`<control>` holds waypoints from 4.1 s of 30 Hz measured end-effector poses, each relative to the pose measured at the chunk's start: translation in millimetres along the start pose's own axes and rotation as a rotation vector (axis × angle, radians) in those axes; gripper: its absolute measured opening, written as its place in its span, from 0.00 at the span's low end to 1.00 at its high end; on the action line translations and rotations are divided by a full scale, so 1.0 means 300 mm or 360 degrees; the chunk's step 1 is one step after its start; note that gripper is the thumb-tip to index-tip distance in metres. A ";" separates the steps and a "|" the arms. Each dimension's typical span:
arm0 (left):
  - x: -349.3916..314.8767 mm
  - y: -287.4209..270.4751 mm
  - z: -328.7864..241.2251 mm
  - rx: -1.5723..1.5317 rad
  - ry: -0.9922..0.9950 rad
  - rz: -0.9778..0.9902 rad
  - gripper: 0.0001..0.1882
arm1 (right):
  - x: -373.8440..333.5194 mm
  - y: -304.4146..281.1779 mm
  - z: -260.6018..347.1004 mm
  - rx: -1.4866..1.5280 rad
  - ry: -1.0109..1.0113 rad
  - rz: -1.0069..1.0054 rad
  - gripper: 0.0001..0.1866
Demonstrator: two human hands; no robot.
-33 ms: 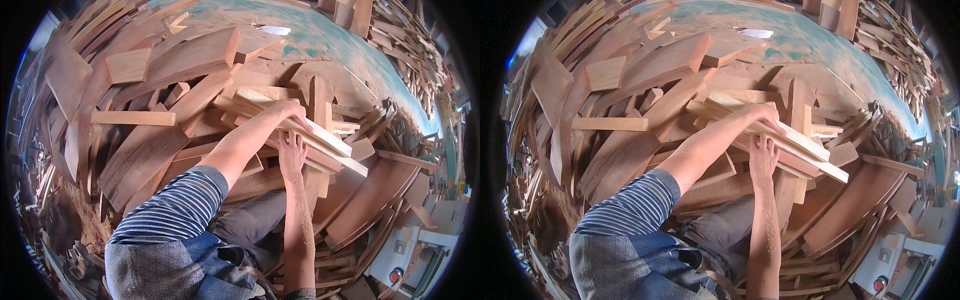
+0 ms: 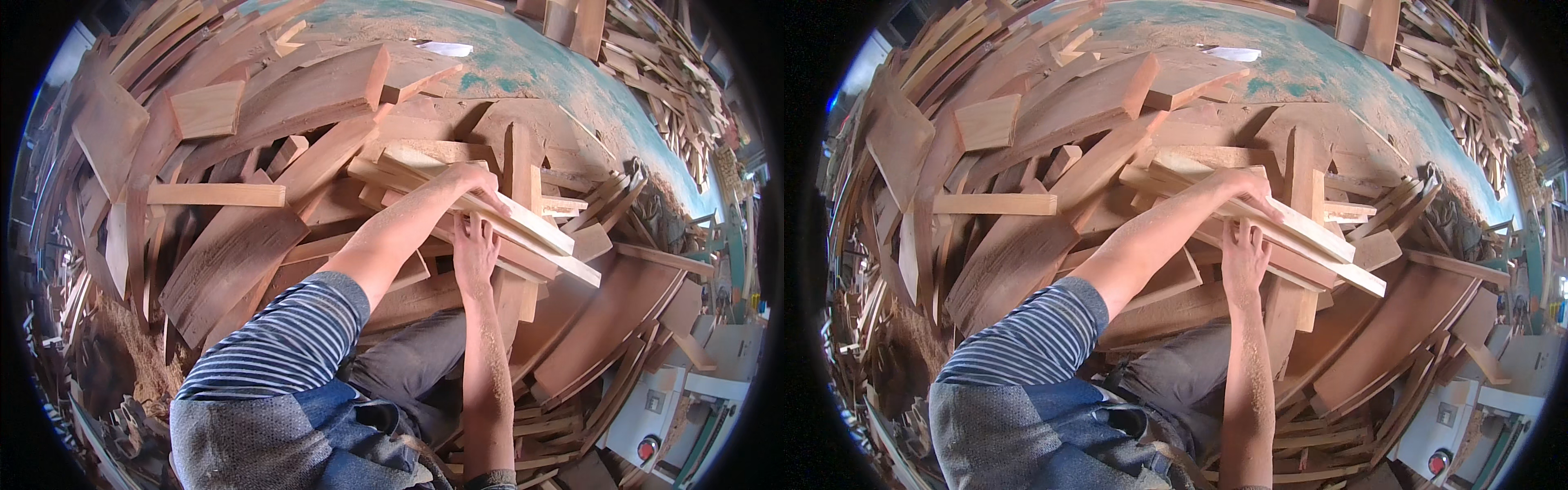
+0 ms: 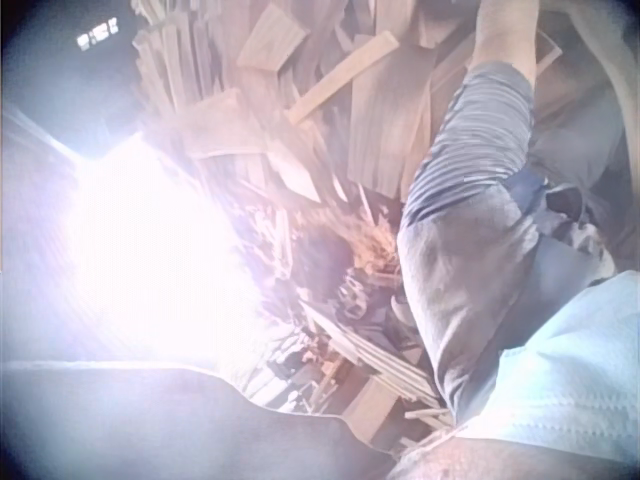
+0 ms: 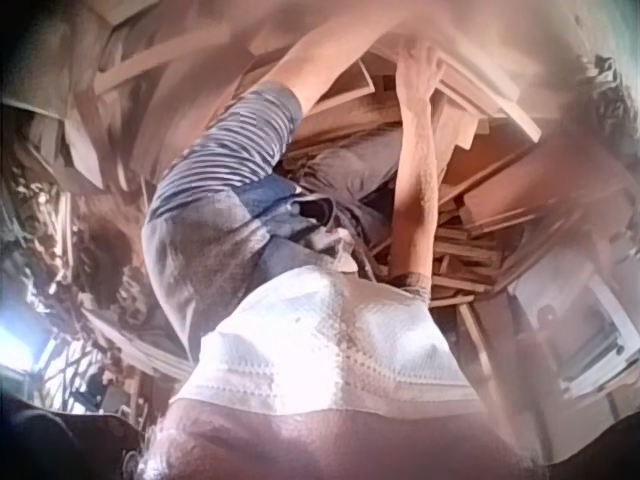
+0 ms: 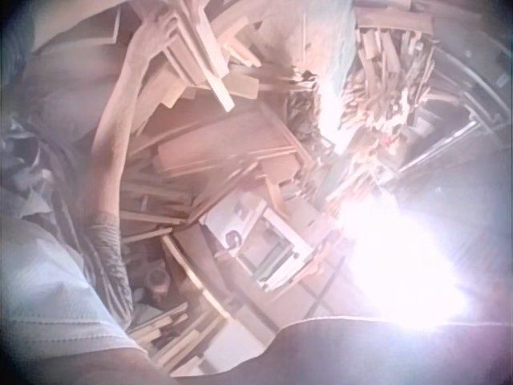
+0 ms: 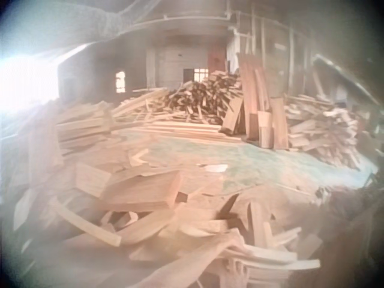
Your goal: The person sorts through a pile of wood strips by hand, picking them up one at a time and placing them into a separate organized stack.
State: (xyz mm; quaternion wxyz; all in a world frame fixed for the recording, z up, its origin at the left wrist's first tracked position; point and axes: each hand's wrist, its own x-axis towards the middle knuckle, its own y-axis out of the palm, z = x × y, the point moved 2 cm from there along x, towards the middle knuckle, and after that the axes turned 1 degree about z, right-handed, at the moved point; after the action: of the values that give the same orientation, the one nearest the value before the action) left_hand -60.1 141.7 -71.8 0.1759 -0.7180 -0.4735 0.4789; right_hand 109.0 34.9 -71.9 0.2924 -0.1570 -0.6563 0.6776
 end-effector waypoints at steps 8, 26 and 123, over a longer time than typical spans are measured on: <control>0.114 0.032 0.100 0.0250 0.0063 -0.0114 0.50 | 0.003 0.001 0.041 0.0019 0.0032 -0.0163 0.24; -0.101 -0.017 -0.004 0.0205 0.0334 -0.0783 0.63 | -2.084 -0.546 -0.051 0.0398 0.2409 -0.0564 0.18; -0.804 0.427 -1.023 -0.0767 0.1728 -0.1641 0.46 | -0.784 -1.560 0.123 0.0111 0.0591 -0.1292 0.31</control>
State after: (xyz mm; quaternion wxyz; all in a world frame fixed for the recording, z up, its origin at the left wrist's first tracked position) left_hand 245.2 -64.1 110.7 0.4220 -0.5596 -0.6855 -0.1968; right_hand 359.5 -151.3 350.4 0.6527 0.0044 -0.5778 0.4900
